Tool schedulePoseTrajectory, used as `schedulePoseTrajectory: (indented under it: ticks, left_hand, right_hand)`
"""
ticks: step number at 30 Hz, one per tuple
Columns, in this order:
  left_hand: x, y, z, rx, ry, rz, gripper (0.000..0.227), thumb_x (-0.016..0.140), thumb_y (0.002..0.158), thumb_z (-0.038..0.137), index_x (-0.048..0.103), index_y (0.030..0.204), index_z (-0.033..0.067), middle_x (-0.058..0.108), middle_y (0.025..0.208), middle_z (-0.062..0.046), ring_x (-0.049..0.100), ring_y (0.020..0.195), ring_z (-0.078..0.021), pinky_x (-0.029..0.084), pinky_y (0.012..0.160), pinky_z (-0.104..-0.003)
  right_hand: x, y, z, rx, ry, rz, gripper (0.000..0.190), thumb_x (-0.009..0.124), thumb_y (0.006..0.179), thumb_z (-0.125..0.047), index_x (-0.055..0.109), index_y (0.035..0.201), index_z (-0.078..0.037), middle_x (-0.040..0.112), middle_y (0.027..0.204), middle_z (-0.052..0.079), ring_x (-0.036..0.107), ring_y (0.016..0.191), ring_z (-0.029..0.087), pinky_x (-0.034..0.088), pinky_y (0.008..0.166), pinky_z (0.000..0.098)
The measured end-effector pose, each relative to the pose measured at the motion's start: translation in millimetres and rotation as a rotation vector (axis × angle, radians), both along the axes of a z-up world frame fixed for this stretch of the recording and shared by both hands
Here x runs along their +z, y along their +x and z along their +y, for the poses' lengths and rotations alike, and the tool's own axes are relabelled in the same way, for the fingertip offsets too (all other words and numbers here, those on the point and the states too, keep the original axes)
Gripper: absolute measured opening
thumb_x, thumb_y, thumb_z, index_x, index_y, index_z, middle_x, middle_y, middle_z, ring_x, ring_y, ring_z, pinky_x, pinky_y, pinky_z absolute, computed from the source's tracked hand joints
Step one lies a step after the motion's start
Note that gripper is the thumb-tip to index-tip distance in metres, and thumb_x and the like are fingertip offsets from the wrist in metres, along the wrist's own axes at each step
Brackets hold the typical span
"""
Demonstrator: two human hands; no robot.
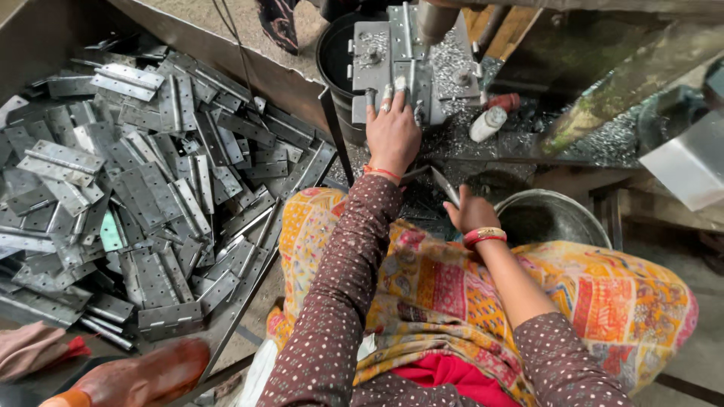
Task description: The person repeatedly picks up metal hinge pieces from a bin, places them under a drill press, and operates the machine to drill holes. After drilling, the person removes the piece and drops it into a metal bin. The process is repeated continuously.
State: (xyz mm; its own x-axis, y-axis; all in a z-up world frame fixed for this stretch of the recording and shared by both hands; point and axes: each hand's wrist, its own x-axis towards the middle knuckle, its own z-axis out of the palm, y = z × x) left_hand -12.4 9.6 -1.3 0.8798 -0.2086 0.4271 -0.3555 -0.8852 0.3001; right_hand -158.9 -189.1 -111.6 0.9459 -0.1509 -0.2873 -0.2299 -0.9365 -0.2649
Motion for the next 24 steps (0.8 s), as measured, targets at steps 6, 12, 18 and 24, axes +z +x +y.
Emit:
schedulePoseTrajectory:
  ticks: [6,12,18,24]
  left_hand:
    - [2.7,12.7,-1.3,-0.021,0.117,-0.01,0.025,0.053,0.093,0.017,0.073,0.105,0.0071,0.062,0.133,-0.011,0.059,0.124,-0.0276,0.033,0.116,-0.059]
    - [-2.4,44.5,-17.6,0.007,0.13,0.037,0.028,0.05,0.095,0.019,0.073,0.105,0.0069,0.06,0.135,-0.013,0.056,0.127,-0.0293,0.029,0.116,-0.058]
    - [-12.7,10.1,-1.9,-0.026,0.056,0.05,0.026,0.053,0.096,0.019,0.074,0.105,0.0059,0.062,0.136,-0.013,0.057,0.129,-0.0299,0.031,0.118,-0.057]
    - [-1.7,38.1,-11.6,-0.006,0.034,-0.016,0.027,0.052,0.096,0.018,0.076,0.102,0.0053,0.063,0.135,-0.012,0.059,0.124,-0.0291,0.031,0.116,-0.057]
  right_hand:
    - [52.9,57.1,-14.7,0.08,-0.075,0.032,0.061,0.076,0.085,-0.055,0.059,0.112,-0.003,0.071,0.098,0.029,0.069,0.093,0.048,0.056,0.081,0.056]
    - [45.3,34.9,-8.3,0.001,-0.05,-0.007,0.058,0.07,0.09,-0.051,0.055,0.12,-0.003,0.073,0.093,0.028,0.072,0.088,0.047,0.058,0.077,0.0551]
    - [-5.8,-5.5,1.3,-0.012,0.001,0.003,0.055,0.066,0.094,-0.047,0.054,0.124,-0.003,0.072,0.095,0.03,0.071,0.09,0.048,0.057,0.077,0.0557]
    - [56.5,56.2,-12.0,0.053,-0.084,0.111,0.064,0.072,0.086,-0.055,0.055,0.119,-0.003,0.072,0.099,0.028,0.071,0.094,0.047,0.057,0.081,0.0546]
